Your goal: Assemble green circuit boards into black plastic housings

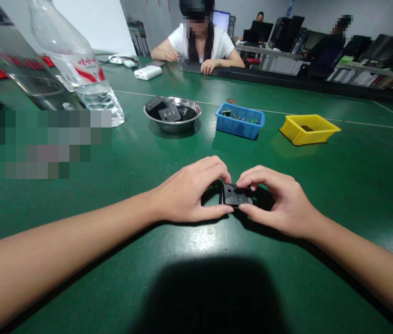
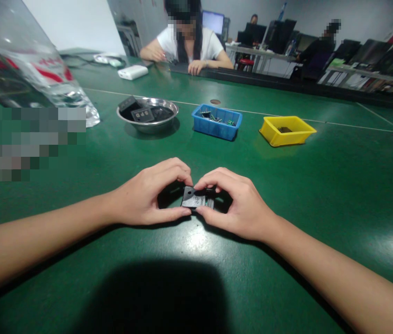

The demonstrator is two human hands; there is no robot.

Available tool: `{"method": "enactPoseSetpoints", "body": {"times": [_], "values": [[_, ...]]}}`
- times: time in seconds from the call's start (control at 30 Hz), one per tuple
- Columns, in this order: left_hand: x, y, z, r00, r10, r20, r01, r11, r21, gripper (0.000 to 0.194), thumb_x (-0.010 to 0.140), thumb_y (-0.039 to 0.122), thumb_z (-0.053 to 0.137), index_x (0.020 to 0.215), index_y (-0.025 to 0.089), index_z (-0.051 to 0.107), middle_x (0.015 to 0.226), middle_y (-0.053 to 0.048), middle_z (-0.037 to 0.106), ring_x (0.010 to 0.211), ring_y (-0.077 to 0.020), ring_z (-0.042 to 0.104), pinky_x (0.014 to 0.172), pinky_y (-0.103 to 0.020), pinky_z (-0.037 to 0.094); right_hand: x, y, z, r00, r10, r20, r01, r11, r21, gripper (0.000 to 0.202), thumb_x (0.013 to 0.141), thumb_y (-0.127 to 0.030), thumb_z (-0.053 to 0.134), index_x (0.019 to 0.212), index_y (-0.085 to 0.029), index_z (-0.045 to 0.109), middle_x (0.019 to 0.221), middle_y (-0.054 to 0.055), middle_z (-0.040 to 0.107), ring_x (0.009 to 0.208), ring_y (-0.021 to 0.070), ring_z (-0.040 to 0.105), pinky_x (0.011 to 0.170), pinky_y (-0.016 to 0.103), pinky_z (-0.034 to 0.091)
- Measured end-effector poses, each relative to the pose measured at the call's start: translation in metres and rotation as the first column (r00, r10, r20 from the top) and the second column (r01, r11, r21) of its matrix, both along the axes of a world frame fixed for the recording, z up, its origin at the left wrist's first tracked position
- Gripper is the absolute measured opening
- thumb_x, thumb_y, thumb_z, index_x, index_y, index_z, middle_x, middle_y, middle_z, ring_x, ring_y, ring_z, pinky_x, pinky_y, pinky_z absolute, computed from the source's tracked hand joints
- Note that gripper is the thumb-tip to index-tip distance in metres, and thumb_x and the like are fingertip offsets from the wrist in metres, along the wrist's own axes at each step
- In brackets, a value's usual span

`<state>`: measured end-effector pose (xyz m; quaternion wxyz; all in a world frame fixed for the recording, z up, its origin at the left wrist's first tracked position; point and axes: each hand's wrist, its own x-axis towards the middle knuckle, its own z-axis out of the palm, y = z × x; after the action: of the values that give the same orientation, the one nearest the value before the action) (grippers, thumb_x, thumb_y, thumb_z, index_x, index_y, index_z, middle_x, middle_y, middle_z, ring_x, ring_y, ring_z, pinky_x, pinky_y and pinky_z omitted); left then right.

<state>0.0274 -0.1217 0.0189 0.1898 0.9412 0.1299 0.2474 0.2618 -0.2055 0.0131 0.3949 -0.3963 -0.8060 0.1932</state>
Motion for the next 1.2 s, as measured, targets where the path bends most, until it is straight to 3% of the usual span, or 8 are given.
{"method": "enactPoseSetpoints", "body": {"times": [0.23, 0.4, 0.77, 1.2], "values": [[-0.002, 0.0014, -0.0018, 0.999, 0.002, -0.034, -0.001, 0.999, 0.05, 0.032, 0.091, 0.039, 0.07, 0.11, 0.016, 0.061, 0.106, -0.01, 0.067, 0.1, -0.0229, 0.063, 0.089, -0.034, 0.052, -0.0002, -0.0004, 0.0024, 0.998, -0.029, -0.047, 0.031, 0.999, 0.045, 0.027, 0.083, -0.014, 0.076, 0.107, -0.022, 0.067, 0.102, 0.006, 0.071, 0.09, 0.0192, 0.065, 0.076, 0.033, 0.056], [-0.0013, 0.0018, -0.0016, 0.997, 0.001, -0.072, 0.004, 0.998, 0.06, 0.037, 0.093, 0.041, 0.068, 0.117, 0.015, 0.062, 0.111, -0.011, 0.068, 0.105, -0.0243, 0.063, 0.093, -0.036, 0.052, 0.0001, -0.0004, 0.0028, 0.999, -0.032, 0.021, 0.031, 0.998, 0.052, 0.024, 0.084, -0.018, 0.077, 0.106, -0.023, 0.069, 0.102, 0.006, 0.071, 0.093, 0.0201, 0.067, 0.08, 0.035, 0.056], [-0.0012, 0.0027, 0.0001, 0.994, 0.032, -0.105, -0.027, 0.999, 0.042, 0.033, 0.091, 0.044, 0.068, 0.108, 0.017, 0.062, 0.103, -0.008, 0.069, 0.094, -0.0218, 0.062, 0.082, -0.033, 0.049, 0.0009, -0.0006, 0.0037, 0.994, -0.024, 0.11, 0.022, 1.0, 0.018, 0.022, 0.086, -0.019, 0.073, 0.107, -0.023, 0.071, 0.102, 0.007, 0.068, 0.093, 0.021, 0.067, 0.083, 0.035, 0.055], [-0.001, 0.0013, 0.0002, 0.99, 0.059, -0.126, -0.056, 0.998, 0.031, 0.033, 0.09, 0.045, 0.069, 0.106, 0.018, 0.062, 0.102, -0.007, 0.069, 0.091, -0.021, 0.062, 0.079, -0.031, 0.048, 0.0005, -0.0002, 0.005, 0.996, -0.017, 0.091, 0.013, 0.999, 0.045, 0.006, 0.09, -0.02, 0.072, 0.095, -0.022, 0.075, 0.096, 0.006, 0.067, 0.086, 0.0185, 0.067, 0.078, 0.034, 0.055]]}}
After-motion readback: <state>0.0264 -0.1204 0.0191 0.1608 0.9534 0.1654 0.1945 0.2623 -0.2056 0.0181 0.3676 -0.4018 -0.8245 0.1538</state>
